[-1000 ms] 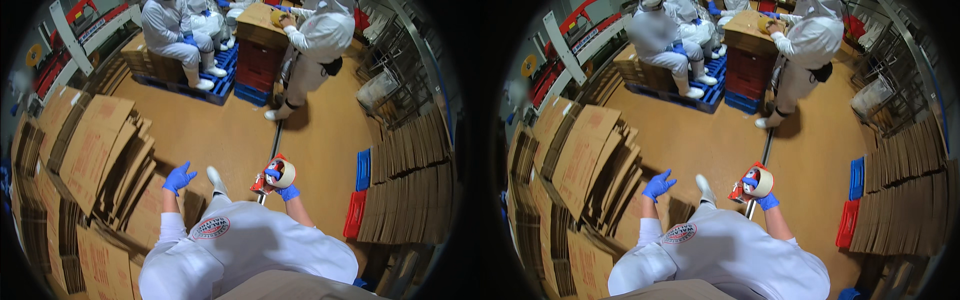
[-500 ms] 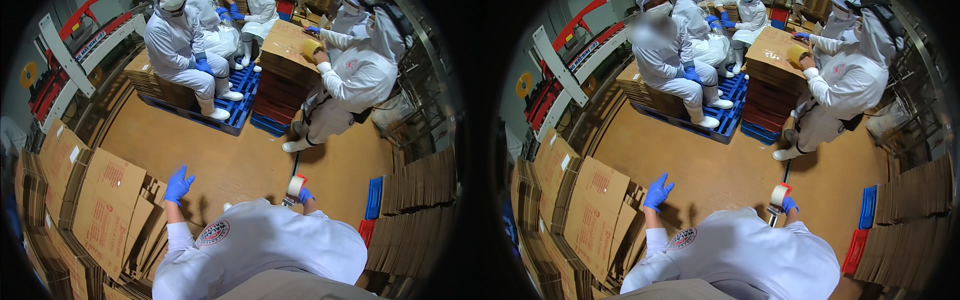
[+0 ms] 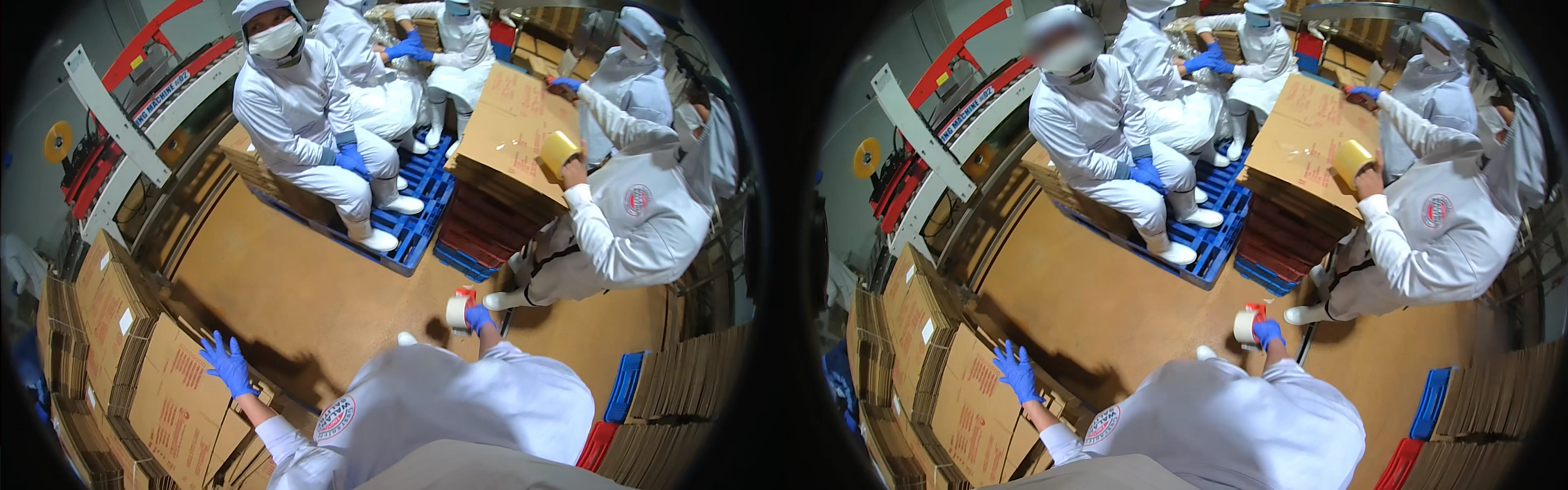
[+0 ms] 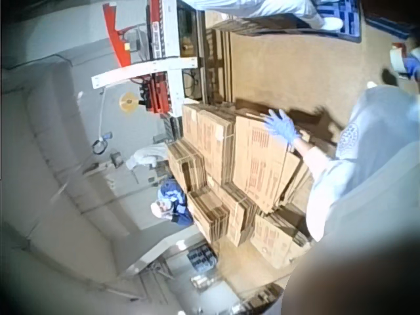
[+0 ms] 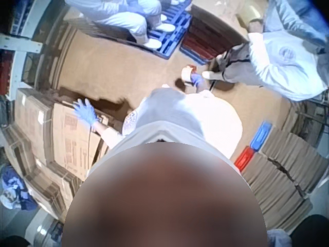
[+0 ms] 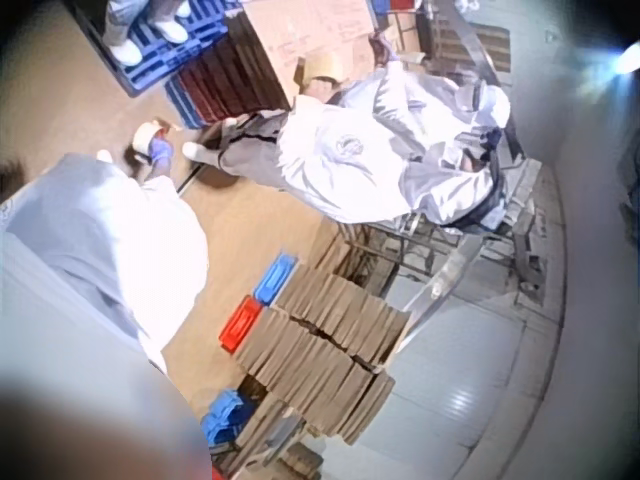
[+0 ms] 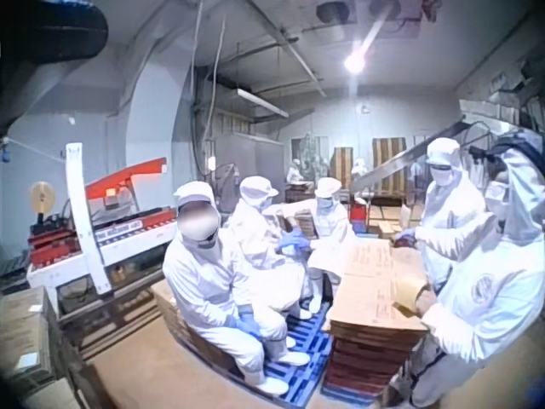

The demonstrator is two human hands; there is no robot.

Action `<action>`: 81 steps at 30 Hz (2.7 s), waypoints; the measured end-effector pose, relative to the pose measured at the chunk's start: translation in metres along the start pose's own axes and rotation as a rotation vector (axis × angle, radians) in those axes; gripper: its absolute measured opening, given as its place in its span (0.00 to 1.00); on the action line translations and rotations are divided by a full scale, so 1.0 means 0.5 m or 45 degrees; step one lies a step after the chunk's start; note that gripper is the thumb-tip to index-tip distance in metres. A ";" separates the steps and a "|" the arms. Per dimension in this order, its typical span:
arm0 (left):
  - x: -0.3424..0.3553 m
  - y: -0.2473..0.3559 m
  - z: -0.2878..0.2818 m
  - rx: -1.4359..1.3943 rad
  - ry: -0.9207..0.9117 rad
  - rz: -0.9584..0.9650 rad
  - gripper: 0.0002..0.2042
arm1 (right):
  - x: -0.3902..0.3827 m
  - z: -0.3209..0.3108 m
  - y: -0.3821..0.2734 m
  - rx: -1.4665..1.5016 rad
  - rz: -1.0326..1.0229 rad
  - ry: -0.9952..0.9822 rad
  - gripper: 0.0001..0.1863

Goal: The person tapes flat cardboard boxes using a handheld tape dispenser. They repeatedly pull tape, apply it across the box seams, and move the sealed boxes to a stack. Other workers in protective suits are visible in the background.

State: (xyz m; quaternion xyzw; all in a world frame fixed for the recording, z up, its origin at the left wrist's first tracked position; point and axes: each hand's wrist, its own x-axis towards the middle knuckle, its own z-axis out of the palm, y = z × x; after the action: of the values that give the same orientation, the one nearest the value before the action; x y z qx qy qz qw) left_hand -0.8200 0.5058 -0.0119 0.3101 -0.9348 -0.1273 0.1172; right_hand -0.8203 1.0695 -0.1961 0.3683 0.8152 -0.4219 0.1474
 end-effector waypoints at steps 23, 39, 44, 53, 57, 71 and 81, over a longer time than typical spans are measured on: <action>-0.077 -0.079 0.035 0.346 0.063 -0.980 0.39 | 0.384 0.002 0.017 -0.043 -0.103 -0.318 0.25; -0.153 -0.157 0.073 -0.484 0.359 -0.394 0.26 | 0.336 0.051 -0.102 -0.591 -0.393 -0.305 0.20; -0.188 -0.118 0.036 -1.055 0.563 -0.503 0.21 | 0.352 0.053 -0.066 -0.214 -0.369 -0.319 0.20; -0.581 -0.006 -0.010 -1.183 0.236 -0.491 0.15 | 0.260 0.109 -0.021 -0.354 -0.542 -0.373 0.28; -0.822 -0.016 -0.006 -0.863 -0.027 -0.642 0.15 | 0.082 0.181 -0.058 -0.241 -0.668 -0.646 0.23; -1.442 -0.075 -0.054 -0.921 0.587 -1.415 0.15 | -0.367 0.533 0.112 0.016 -0.774 -1.611 0.19; -1.345 -0.271 -0.118 -0.765 0.573 -1.261 0.14 | -0.404 0.600 0.098 -0.260 -0.877 -1.271 0.18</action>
State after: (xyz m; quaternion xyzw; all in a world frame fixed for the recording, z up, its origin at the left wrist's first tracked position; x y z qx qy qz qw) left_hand -0.2033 0.8008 -0.0926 0.6796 -0.5557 -0.3558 0.3206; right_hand -0.6673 0.7528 -0.2934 -0.1745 0.7562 -0.4866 0.4012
